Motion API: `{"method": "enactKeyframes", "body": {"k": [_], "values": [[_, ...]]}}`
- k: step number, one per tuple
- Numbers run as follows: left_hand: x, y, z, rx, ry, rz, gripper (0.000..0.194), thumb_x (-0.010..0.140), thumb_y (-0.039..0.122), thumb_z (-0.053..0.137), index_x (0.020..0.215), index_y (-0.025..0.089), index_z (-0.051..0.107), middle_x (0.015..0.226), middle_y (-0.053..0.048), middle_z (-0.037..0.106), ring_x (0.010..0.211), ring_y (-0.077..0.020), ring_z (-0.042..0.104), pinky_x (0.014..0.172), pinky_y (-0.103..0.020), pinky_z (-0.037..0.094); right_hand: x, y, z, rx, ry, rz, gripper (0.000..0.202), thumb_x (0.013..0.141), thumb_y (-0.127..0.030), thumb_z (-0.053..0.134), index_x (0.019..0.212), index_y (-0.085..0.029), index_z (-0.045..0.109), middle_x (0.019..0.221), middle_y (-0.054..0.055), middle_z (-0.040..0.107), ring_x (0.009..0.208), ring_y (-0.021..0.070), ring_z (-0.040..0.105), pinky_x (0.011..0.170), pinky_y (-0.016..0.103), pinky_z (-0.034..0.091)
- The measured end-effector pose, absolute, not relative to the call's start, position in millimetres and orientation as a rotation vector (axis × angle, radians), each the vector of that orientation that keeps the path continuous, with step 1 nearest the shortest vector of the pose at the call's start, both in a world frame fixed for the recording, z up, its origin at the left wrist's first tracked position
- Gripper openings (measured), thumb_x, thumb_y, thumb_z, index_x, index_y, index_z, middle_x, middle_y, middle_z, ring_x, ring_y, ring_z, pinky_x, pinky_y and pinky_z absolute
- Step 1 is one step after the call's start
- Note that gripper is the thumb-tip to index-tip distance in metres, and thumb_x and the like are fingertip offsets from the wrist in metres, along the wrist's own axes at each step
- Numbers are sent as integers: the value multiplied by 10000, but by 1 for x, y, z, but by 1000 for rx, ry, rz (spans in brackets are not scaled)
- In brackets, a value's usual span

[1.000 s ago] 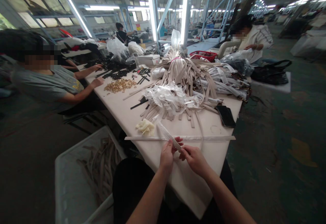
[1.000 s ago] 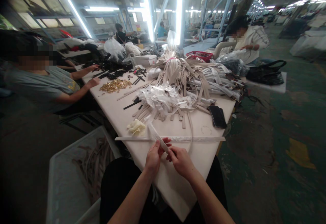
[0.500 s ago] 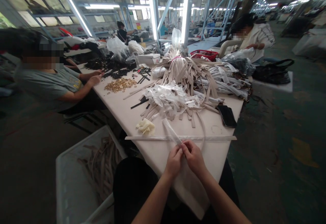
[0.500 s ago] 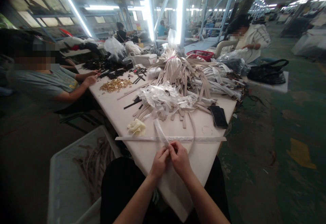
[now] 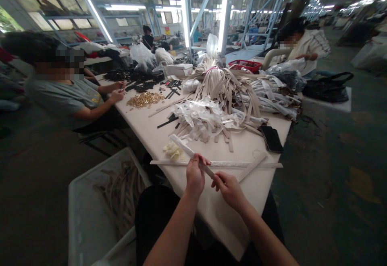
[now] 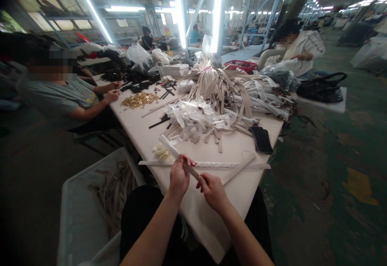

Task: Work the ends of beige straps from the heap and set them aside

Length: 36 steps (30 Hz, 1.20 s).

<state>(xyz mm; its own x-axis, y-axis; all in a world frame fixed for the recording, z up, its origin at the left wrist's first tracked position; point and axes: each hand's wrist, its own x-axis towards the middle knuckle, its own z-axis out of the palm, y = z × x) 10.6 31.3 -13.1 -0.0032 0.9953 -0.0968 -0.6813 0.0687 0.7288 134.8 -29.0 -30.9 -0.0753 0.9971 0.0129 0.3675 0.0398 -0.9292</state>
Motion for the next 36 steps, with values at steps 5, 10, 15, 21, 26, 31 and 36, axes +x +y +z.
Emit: {"method": "enactKeyframes", "body": {"k": [5,10,15,21,26,31,36], "values": [[25,11,-25,607,801,1211,387,893,535,577,740,182,535,701,-11,572,524,-116,497,476,-234,396,136,-26,-31,-1373,-1490,1087,356,988,-446,442,906,-196,682,727,49,715,586,191,642,580,282,473],[18,19,-16,705,797,1426,337,906,486,592,751,190,549,661,-5,558,739,-170,598,811,-316,489,149,-31,-27,-1408,-1648,1020,358,978,-402,487,756,-202,685,703,41,709,662,197,659,674,292,480],[25,8,-21,770,831,1283,359,914,528,561,793,191,546,721,-16,605,539,-120,515,548,-257,457,146,-28,-24,-1339,-1560,1072,380,998,-428,439,830,-195,689,704,47,711,600,186,649,611,288,494],[24,11,-8,909,843,1350,355,907,514,577,783,182,576,844,-57,665,710,-161,607,689,-296,509,153,-30,-23,-1243,-1606,1052,303,985,-397,505,853,-192,685,778,45,723,721,191,679,692,286,507],[25,13,7,1020,827,1353,355,954,485,512,773,183,558,853,-70,681,809,-183,634,763,-312,509,158,-33,-25,-1248,-1591,1050,338,1012,-384,460,836,-189,672,736,39,715,652,169,662,657,270,498],[39,4,-2,936,812,1132,404,920,556,525,801,173,567,836,-71,677,443,-89,471,367,-221,312,157,-26,-20,-1177,-1537,1098,381,1014,-414,446,782,-184,641,683,36,690,599,161,644,594,257,490],[35,13,5,977,817,1307,374,924,515,552,771,174,570,861,-86,695,822,-197,653,730,-302,513,168,-30,-21,-1168,-1545,1161,343,1004,-424,476,864,-176,666,749,48,717,649,169,670,639,273,517]]}}
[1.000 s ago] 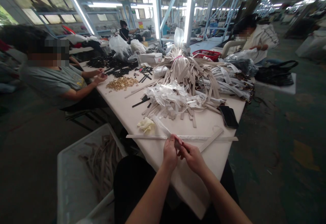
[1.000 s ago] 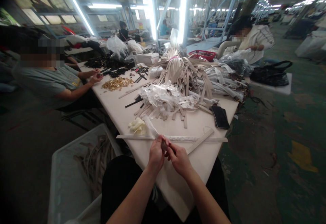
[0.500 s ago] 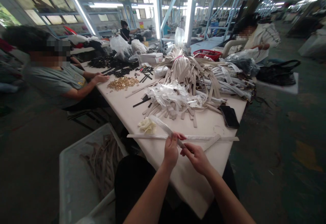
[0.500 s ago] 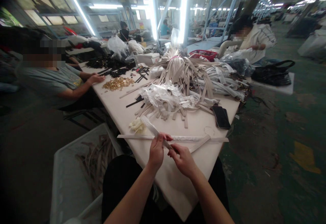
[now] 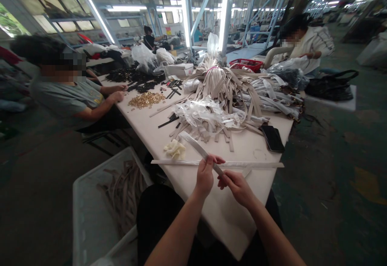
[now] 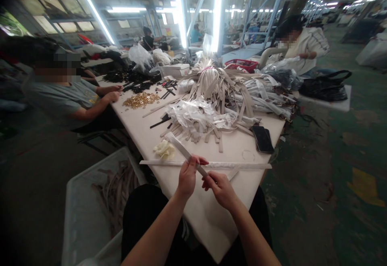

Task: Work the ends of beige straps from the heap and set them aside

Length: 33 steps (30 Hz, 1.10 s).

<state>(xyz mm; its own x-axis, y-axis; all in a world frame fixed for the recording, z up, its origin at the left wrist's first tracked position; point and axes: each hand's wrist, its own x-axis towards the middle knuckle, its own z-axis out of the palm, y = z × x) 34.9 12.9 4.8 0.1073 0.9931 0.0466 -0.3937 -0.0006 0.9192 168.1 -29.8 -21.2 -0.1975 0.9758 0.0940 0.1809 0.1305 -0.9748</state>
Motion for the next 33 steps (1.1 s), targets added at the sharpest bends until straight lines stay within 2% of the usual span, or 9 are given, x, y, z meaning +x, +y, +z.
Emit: {"method": "enactKeyframes", "body": {"k": [2,7,12,15,18,20,24,28,33], "values": [[36,13,8,986,811,1309,380,940,510,526,763,177,565,858,-89,699,848,-205,652,751,-310,509,170,-31,-24,-1184,-1521,1170,344,1009,-427,466,887,-175,666,742,49,717,619,164,663,617,274,519],[44,4,12,952,801,1218,384,945,508,518,758,177,575,940,-98,715,677,-156,620,531,-248,442,169,-31,-26,-1158,-1464,1179,340,999,-438,477,893,-172,660,699,43,695,578,159,647,583,276,522],[47,-2,15,966,781,1115,345,925,483,559,930,173,713,1185,-132,689,748,-187,647,616,-301,507,170,-33,-20,-1092,-1319,1239,354,973,-455,525,1210,-197,571,773,27,693,550,147,627,537,268,514],[49,-4,13,955,757,1020,328,903,429,603,1057,170,733,1304,-142,633,941,-248,662,745,-338,530,170,-34,-19,-1138,-1295,1214,305,971,-469,518,1032,-189,621,664,-5,629,448,111,535,435,229,429],[39,12,15,887,677,1048,394,886,354,637,1236,175,643,1238,-152,670,1096,-277,635,918,-395,491,173,-36,-21,-1200,-1314,1169,321,966,-470,523,868,-183,628,605,-14,597,411,91,470,412,220,371],[21,42,21,821,653,1132,424,880,329,639,1271,170,591,1146,-145,707,1045,-268,663,935,-417,481,175,-40,-24,-1229,-1308,1155,316,963,-469,526,874,-184,628,593,-17,596,414,94,466,420,221,367],[-35,138,39,702,837,1256,238,895,249,546,1078,121,630,931,-116,732,815,-217,696,805,-363,526,180,-48,-29,-1275,-1361,1151,333,971,-455,514,803,-182,608,569,-19,585,428,96,462,443,220,369],[-82,229,56,763,1145,1253,143,901,158,474,936,132,610,806,-86,699,724,-189,660,727,-348,522,179,-52,-28,-1300,-1428,1155,346,971,-450,510,769,-184,600,551,-21,581,428,97,458,453,218,367],[-98,269,53,805,1417,1282,91,868,94,495,894,119,579,664,-52,633,677,-192,633,732,-375,506,174,-47,-29,-1352,-1452,1231,376,967,-478,489,739,-193,580,556,-15,610,386,99,453,424,220,362]]}}
